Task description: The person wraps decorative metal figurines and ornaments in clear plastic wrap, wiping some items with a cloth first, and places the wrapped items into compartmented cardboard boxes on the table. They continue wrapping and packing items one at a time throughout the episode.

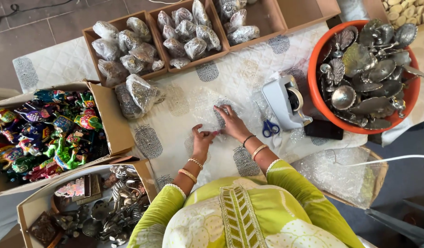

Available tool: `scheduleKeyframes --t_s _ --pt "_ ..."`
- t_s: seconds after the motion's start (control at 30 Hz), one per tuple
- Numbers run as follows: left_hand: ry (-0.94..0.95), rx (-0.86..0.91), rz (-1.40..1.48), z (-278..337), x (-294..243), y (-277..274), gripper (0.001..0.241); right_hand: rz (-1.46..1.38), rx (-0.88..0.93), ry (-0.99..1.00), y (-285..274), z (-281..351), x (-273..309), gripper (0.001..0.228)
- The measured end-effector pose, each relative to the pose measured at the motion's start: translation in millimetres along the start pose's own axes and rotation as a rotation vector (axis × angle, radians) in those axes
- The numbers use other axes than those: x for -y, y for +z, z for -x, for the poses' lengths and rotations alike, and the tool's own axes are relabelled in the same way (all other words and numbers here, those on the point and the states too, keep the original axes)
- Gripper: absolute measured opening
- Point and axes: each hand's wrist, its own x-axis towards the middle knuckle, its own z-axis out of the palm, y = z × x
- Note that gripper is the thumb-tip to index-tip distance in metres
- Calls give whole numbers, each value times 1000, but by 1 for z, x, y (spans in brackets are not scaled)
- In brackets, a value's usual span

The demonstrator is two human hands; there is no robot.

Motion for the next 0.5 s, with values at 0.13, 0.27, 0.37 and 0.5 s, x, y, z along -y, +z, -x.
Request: scheduleKeyframes --t_s 0.13,0.27,0.37,0.5 --pt "51 -1 -144 12 -11 -2 60 -8 5 -57 -6 7 5 115" --pt "245 -200 -533 19 -18 -19 18 25 -72 -103 3 12 -14 95" --pt "410 -273 -754 39 -30 -29 6 96 -134 -138 13 21 -28 86" --pt "581 -307 -955 54 -62 -16 11 118 -146 -147 13 22 -29 87"
